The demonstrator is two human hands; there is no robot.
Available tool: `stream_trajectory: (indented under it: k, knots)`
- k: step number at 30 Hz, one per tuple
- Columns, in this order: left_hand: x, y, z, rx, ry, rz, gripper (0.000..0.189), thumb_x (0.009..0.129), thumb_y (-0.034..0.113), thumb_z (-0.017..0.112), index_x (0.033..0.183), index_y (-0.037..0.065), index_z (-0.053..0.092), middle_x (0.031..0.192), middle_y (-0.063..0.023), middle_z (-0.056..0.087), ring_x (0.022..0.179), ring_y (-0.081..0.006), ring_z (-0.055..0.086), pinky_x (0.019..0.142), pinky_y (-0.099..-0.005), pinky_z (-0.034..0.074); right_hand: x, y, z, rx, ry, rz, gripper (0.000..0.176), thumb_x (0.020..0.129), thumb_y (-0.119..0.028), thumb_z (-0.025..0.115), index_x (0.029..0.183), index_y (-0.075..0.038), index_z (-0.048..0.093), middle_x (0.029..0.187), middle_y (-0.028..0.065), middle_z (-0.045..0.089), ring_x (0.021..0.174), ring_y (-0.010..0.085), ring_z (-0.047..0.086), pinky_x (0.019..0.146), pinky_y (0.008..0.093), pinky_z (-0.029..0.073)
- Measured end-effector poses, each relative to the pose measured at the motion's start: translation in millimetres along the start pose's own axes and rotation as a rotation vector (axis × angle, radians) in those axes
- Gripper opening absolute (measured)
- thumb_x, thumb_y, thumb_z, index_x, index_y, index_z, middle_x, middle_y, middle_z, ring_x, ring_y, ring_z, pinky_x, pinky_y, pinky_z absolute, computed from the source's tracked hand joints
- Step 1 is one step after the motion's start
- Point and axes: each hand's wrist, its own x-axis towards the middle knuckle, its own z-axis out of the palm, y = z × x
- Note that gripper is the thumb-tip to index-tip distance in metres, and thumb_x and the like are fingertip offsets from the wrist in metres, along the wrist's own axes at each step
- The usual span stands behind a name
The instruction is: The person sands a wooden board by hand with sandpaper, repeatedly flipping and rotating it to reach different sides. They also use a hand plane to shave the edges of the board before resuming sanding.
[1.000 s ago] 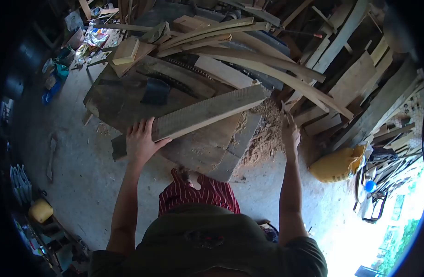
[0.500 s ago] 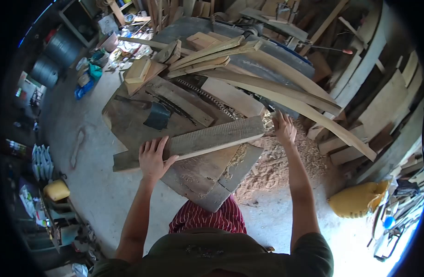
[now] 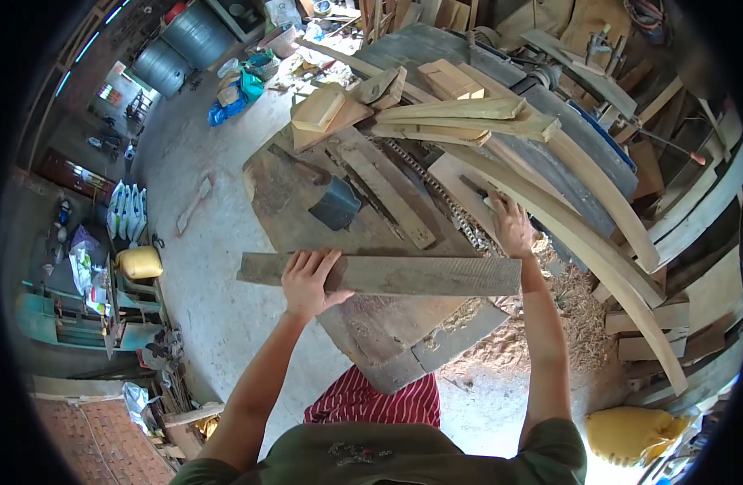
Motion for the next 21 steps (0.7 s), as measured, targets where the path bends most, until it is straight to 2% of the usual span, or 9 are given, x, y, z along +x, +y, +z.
stream_trajectory:
  k: [3, 5, 7, 9, 10, 11, 14, 17, 21]
  knots:
    - [2, -2, 3, 0.001, -0.020, 0.008, 0.075, 0.064, 0.068, 0.067, 0.116, 0.013, 0.063, 0.107, -0.0066, 0.065, 0.095, -0.0302, 0.062, 0.091, -0.0454, 0.046, -23, -2, -32, -0.064, 0.056, -0.022, 0.051, 0.084, -0.009, 0.064, 0.133, -0.016, 0.056, 0.110, 0.0153, 0.062, 0.097, 0.0328, 0.064, 0.081, 0.0414, 0.057]
    - [1, -1, 4, 0.002, 0.021, 0.025, 0.074, 0.073, 0.073, 0.057, 0.113, 0.011, 0.063, 0.104, -0.0074, 0.064, 0.091, -0.0327, 0.060, 0.082, -0.0443, 0.047, -51, 10, -48, -0.240, 0.200, -0.057, 0.047, 0.084, -0.008, 0.066, 0.131, -0.014, 0.058, 0.105, 0.0165, 0.066, 0.089, 0.0297, 0.067, 0.074, 0.0363, 0.059]
    - [-1, -2, 5, -0.012, 0.019, 0.014, 0.076, 0.073, 0.075, 0.055, 0.113, 0.010, 0.064, 0.104, -0.0071, 0.065, 0.090, -0.0327, 0.061, 0.082, -0.0449, 0.047, -78, 40, -50, -0.395, 0.318, -0.003, 0.047, 0.085, -0.007, 0.064, 0.131, -0.015, 0.060, 0.113, 0.0153, 0.066, 0.097, 0.0290, 0.066, 0.078, 0.0376, 0.056]
    - [1, -1, 4, -0.003, 0.022, 0.016, 0.077, 0.074, 0.075, 0.053, 0.113, 0.010, 0.065, 0.103, -0.0078, 0.065, 0.090, -0.0328, 0.061, 0.083, -0.0454, 0.047, -105, 59, -76, -0.326, 0.198, 0.236, 0.044, 0.086, -0.007, 0.064, 0.129, -0.013, 0.061, 0.119, 0.0173, 0.065, 0.098, 0.0308, 0.067, 0.082, 0.0407, 0.055]
    - [3, 0, 4, -0.017, 0.037, 0.004, 0.077, 0.074, 0.075, 0.053, 0.113, 0.010, 0.065, 0.103, -0.0078, 0.065, 0.090, -0.0328, 0.061, 0.083, -0.0454, 0.047, -101, 69, -87, -0.407, 0.431, 0.083, 0.046, 0.084, -0.003, 0.064, 0.128, -0.015, 0.061, 0.112, 0.0135, 0.067, 0.089, 0.0252, 0.067, 0.076, 0.0420, 0.055]
    - [3, -1, 3, -0.017, 0.040, 0.020, 0.078, 0.075, 0.076, 0.052, 0.113, 0.009, 0.065, 0.103, -0.0086, 0.065, 0.090, -0.0332, 0.061, 0.083, -0.0458, 0.047, -94, 70, -99, -0.327, 0.416, 0.183, 0.045, 0.084, -0.008, 0.065, 0.128, -0.017, 0.061, 0.109, 0.0079, 0.065, 0.093, 0.0267, 0.063, 0.079, 0.0483, 0.049]
    - [3, 0, 0, -0.022, 0.021, 0.007, 0.077, 0.071, 0.074, 0.057, 0.113, 0.010, 0.064, 0.102, -0.0081, 0.064, 0.091, -0.0320, 0.061, 0.086, -0.0457, 0.047, -65, 84, -117, -0.532, 0.279, 0.288, 0.047, 0.086, -0.017, 0.058, 0.133, -0.022, 0.058, 0.116, 0.0052, 0.061, 0.105, 0.0270, 0.056, 0.088, 0.0472, 0.042]
    - [5, -1, 2, -0.013, -0.003, 0.001, 0.077, 0.065, 0.071, 0.063, 0.113, 0.011, 0.064, 0.101, -0.0070, 0.063, 0.092, -0.0307, 0.060, 0.088, -0.0451, 0.046, -24, 108, -118, -0.624, 0.435, 0.077, 0.049, 0.085, -0.017, 0.059, 0.133, -0.025, 0.058, 0.122, 0.0022, 0.059, 0.111, 0.0265, 0.054, 0.094, 0.0462, 0.040]
    - [1, -2, -1, 0.014, -0.023, -0.016, 0.076, 0.067, 0.071, 0.062, 0.114, 0.011, 0.063, 0.101, -0.0074, 0.063, 0.094, -0.0308, 0.060, 0.089, -0.0439, 0.046, -4, 154, -88, -0.563, 0.241, 0.263, 0.047, 0.089, -0.025, 0.059, 0.135, -0.029, 0.056, 0.128, -0.0027, 0.057, 0.125, 0.0261, 0.046, 0.103, 0.0535, 0.032]
